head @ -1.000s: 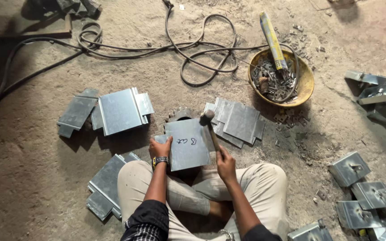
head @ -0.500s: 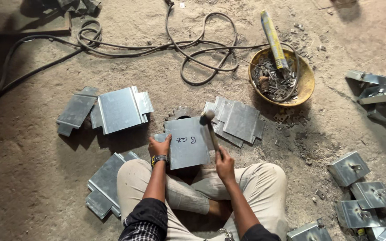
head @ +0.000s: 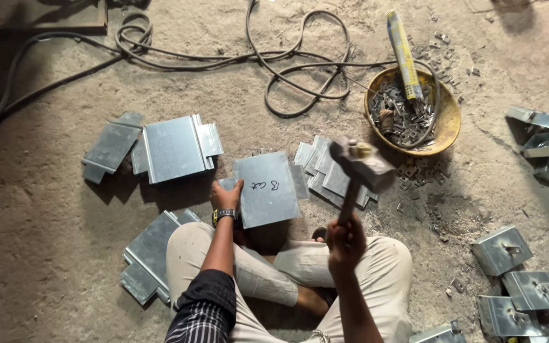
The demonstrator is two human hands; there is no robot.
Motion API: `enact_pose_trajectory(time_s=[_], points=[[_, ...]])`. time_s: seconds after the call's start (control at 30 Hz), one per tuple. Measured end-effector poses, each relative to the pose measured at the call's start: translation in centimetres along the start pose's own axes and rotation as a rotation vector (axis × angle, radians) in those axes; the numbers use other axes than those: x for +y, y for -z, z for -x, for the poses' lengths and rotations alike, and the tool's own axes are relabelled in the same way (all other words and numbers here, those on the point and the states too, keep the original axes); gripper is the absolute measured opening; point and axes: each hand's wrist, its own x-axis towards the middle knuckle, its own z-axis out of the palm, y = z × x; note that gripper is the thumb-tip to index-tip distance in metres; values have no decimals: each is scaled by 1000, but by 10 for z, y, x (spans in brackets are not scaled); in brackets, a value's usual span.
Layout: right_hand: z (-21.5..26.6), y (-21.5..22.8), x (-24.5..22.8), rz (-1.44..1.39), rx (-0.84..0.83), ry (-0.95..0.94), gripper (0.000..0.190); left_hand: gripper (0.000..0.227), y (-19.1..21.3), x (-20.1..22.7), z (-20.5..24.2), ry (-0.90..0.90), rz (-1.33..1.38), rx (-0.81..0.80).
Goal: The person sits on the floor and uses a hammer to strike rectangular metal sheets placed on a gear-shaped anvil. They repeatedly hit the sheets, occasionally flipping them over to work on different sides, and move finished pieces aside.
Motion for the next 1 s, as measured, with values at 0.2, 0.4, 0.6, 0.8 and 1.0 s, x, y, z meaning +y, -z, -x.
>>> enact_pose_trajectory(time_s=[0.2,0.4,0.6,0.8,1.0], points=[[-7,-22,57,610,-209,-389,32,83,4,10,1,54,-12,-36],[-8,-10,12,234,-103,-189,30,86,3,20,-9,-9,-30,46],[-6,-24,38,344,-51,82,30,84,2,20,-12,-50,-26,39],[-10,-17,39,624,-230,-541,39,83,0,26,-16,-31,-17,22],[-14,-9,-14,334,-101,-69,32,91,8,22,-22,20,-74,-6]])
